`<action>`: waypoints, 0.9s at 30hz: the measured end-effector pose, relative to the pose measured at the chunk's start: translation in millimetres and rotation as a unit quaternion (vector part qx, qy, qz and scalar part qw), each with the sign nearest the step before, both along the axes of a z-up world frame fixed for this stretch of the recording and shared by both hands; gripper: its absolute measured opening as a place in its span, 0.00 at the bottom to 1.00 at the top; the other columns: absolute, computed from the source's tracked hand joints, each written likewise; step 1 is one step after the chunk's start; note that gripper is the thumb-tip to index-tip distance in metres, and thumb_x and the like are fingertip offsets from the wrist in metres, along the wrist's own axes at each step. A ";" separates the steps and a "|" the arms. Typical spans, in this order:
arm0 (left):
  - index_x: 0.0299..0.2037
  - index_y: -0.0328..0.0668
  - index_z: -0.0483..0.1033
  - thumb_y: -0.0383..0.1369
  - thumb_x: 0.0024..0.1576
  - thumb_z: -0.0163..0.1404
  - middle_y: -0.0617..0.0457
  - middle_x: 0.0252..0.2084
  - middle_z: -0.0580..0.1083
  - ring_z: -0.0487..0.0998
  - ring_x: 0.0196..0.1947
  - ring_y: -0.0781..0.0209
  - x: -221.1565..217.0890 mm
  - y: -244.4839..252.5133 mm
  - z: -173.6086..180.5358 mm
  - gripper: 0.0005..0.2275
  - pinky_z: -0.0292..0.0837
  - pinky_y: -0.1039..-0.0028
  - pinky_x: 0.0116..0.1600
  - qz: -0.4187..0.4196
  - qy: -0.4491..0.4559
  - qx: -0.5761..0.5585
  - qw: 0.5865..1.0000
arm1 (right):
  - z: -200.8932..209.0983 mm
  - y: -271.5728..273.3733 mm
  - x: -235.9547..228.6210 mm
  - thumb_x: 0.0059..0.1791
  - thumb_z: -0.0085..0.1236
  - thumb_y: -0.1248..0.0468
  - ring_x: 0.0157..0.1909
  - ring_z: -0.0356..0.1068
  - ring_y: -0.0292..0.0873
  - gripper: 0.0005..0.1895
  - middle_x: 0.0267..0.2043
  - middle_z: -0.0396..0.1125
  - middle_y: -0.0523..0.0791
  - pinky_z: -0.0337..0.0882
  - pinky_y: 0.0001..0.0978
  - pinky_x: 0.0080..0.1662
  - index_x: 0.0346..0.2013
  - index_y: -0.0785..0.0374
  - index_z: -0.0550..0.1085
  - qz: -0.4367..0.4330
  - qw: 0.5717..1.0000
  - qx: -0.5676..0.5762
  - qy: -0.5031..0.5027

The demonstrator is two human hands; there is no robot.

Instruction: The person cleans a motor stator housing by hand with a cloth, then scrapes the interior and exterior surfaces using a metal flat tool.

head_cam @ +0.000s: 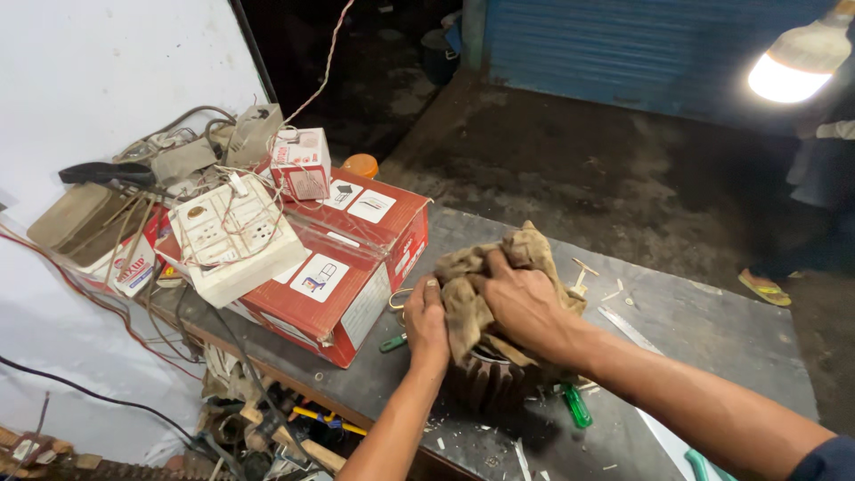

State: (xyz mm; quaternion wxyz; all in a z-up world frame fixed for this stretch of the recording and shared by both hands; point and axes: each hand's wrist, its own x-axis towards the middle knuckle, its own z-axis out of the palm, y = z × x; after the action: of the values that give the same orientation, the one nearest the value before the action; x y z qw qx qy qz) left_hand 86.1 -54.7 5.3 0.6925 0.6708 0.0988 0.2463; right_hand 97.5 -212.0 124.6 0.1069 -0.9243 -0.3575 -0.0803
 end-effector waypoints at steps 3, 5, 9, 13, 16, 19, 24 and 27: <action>0.50 0.39 0.81 0.39 0.65 0.37 0.42 0.36 0.79 0.78 0.35 0.51 -0.4 -2.9 5.1 0.19 0.71 0.66 0.46 0.018 0.060 0.095 0.993 | 6.3 0.5 1.9 0.44 0.59 0.58 0.35 0.76 0.57 0.15 0.44 0.71 0.60 0.76 0.48 0.36 0.39 0.66 0.80 -0.107 0.990 -0.093 0.028; 0.49 0.34 0.79 0.37 0.64 0.38 0.40 0.39 0.80 0.79 0.40 0.49 0.4 -3.2 4.0 0.17 0.71 0.64 0.48 0.054 0.034 0.095 0.993 | 7.6 3.3 4.7 0.44 0.60 0.55 0.36 0.77 0.56 0.15 0.36 0.73 0.58 0.76 0.46 0.37 0.30 0.67 0.80 -0.158 0.979 -0.123 0.048; 0.49 0.33 0.77 0.36 0.62 0.39 0.40 0.41 0.81 0.81 0.41 0.48 6.6 -7.4 -6.4 0.17 0.72 0.62 0.49 0.048 0.047 0.027 0.997 | 2.2 8.5 11.9 0.40 0.61 0.59 0.34 0.76 0.57 0.12 0.28 0.73 0.57 0.75 0.46 0.38 0.22 0.67 0.80 -0.157 0.984 -0.085 0.026; 0.50 0.32 0.77 0.38 0.63 0.45 0.38 0.43 0.80 0.79 0.42 0.46 12.7 -8.9 -19.5 0.15 0.72 0.62 0.47 0.069 0.116 0.014 0.991 | -12.2 16.2 10.1 0.37 0.66 0.53 0.31 0.74 0.57 0.17 0.28 0.72 0.55 0.74 0.48 0.35 0.22 0.67 0.77 -0.060 0.983 -0.146 0.092; 0.46 0.33 0.78 0.36 0.59 0.50 0.43 0.41 0.80 0.80 0.39 0.53 16.1 -5.9 -23.6 0.13 0.75 0.65 0.44 0.051 0.029 0.036 0.998 | -16.0 14.6 5.9 0.35 0.59 0.63 0.31 0.74 0.57 0.09 0.40 0.71 0.57 0.74 0.48 0.34 0.19 0.68 0.76 0.104 0.983 -0.143 0.051; 0.46 0.35 0.79 0.35 0.60 0.47 0.48 0.36 0.78 0.78 0.36 0.60 15.5 -2.9 -27.6 0.12 0.74 0.70 0.42 0.043 -0.046 0.160 0.985 | -10.4 2.1 9.1 0.29 0.60 0.64 0.33 0.73 0.59 0.12 0.52 0.69 0.57 0.72 0.50 0.34 0.19 0.73 0.74 0.244 0.966 -0.078 0.029; 0.48 0.35 0.78 0.33 0.65 0.42 0.53 0.32 0.76 0.73 0.31 0.64 11.3 -6.1 -29.5 0.13 0.71 0.72 0.39 -0.071 -0.077 -0.138 0.985 | 6.9 -10.3 23.6 0.33 0.58 0.64 0.37 0.74 0.55 0.12 0.47 0.68 0.54 0.71 0.48 0.35 0.28 0.67 0.76 0.209 0.975 -0.073 0.028; 0.47 0.35 0.78 0.32 0.61 0.43 0.54 0.37 0.80 0.79 0.37 0.66 11.4 -6.6 -17.8 0.12 0.75 0.73 0.46 -0.039 -0.045 -0.110 0.992 | 15.2 -7.2 16.3 0.35 0.59 0.60 0.34 0.74 0.56 0.15 0.46 0.68 0.57 0.71 0.50 0.33 0.33 0.64 0.78 0.104 0.986 -0.128 -0.006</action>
State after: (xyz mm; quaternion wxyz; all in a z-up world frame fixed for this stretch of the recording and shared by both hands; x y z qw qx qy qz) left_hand 97.5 -61.3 -12.5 0.7751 0.5820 0.0675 0.2366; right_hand 113.8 -219.2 139.8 -0.0063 -0.8874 -0.4601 -0.0284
